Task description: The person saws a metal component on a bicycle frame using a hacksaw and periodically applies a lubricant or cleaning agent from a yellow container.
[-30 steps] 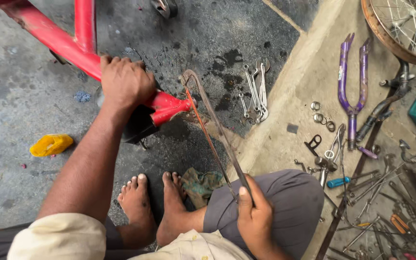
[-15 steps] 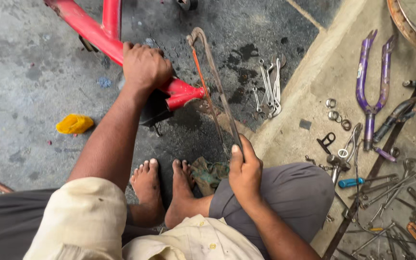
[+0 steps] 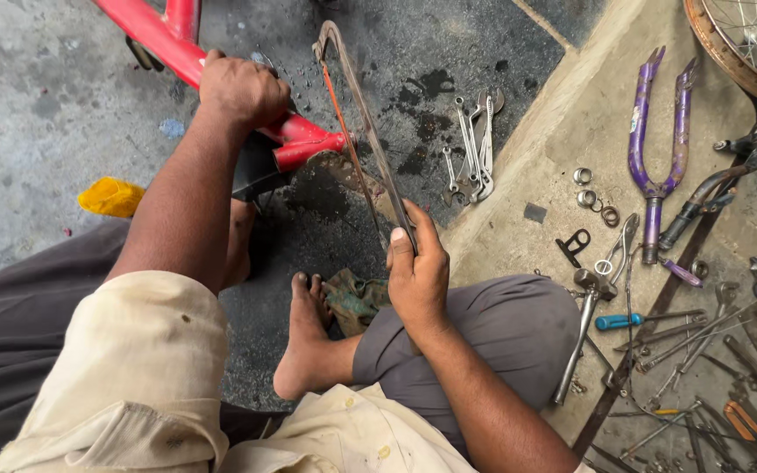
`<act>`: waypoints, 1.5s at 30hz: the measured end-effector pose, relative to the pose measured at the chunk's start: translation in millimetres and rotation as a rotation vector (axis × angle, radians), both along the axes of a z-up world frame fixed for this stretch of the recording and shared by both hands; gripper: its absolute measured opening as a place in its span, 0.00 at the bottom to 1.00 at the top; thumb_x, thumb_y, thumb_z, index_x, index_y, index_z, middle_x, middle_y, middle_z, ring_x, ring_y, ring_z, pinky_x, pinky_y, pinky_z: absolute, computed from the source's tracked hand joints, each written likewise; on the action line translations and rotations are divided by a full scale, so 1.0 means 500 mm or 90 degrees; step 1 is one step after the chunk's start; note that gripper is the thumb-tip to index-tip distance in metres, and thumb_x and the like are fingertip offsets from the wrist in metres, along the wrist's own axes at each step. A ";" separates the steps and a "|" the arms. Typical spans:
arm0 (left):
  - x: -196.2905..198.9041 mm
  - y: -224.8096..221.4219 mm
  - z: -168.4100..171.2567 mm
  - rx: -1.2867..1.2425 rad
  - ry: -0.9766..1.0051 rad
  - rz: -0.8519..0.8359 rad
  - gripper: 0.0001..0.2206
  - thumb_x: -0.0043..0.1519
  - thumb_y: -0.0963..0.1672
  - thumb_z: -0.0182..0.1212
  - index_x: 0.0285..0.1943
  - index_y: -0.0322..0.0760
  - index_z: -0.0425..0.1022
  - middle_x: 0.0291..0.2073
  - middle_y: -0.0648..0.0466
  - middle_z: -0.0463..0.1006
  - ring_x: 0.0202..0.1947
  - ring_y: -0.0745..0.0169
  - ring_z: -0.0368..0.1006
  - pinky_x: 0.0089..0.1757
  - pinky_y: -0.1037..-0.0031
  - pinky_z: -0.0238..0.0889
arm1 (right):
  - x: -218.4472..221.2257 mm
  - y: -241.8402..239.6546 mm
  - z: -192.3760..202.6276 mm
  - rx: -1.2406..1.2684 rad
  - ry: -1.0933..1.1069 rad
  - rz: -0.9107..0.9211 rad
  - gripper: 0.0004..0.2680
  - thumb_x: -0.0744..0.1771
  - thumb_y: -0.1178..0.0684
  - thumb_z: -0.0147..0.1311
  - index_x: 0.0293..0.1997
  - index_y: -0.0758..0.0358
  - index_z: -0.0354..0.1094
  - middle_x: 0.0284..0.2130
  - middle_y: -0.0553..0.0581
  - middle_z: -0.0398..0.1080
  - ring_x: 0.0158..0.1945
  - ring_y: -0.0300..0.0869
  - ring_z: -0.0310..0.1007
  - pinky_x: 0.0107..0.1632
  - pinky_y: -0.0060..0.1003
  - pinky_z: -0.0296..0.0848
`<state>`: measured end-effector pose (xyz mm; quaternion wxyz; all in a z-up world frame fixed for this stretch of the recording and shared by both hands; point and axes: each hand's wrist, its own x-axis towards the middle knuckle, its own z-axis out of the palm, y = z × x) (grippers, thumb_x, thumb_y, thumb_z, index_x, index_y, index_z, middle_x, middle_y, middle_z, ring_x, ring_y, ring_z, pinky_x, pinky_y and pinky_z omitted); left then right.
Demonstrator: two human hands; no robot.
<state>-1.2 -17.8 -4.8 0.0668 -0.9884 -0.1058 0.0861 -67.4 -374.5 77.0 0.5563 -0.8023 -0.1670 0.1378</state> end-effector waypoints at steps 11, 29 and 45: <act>0.009 0.023 0.040 -0.131 0.035 0.154 0.22 0.66 0.51 0.43 0.44 0.36 0.83 0.43 0.42 0.84 0.46 0.45 0.78 0.59 0.53 0.52 | -0.014 0.006 -0.009 -0.062 -0.017 -0.012 0.14 0.71 0.54 0.46 0.65 0.66 0.63 0.24 0.51 0.69 0.25 0.35 0.68 0.29 0.33 0.70; 0.041 0.033 0.021 -0.104 0.012 0.148 0.22 0.65 0.51 0.45 0.43 0.35 0.84 0.41 0.40 0.84 0.43 0.44 0.79 0.54 0.54 0.55 | 0.003 0.026 0.000 -0.055 -0.112 -0.002 0.14 0.72 0.55 0.45 0.65 0.68 0.62 0.33 0.59 0.75 0.30 0.42 0.74 0.36 0.39 0.73; 0.015 0.011 -0.018 -0.058 -0.211 0.073 0.19 0.67 0.50 0.49 0.26 0.42 0.80 0.29 0.47 0.82 0.30 0.48 0.78 0.48 0.54 0.58 | -0.001 0.049 0.033 -0.126 -0.168 0.002 0.14 0.71 0.58 0.46 0.63 0.71 0.64 0.49 0.73 0.75 0.52 0.60 0.79 0.50 0.44 0.76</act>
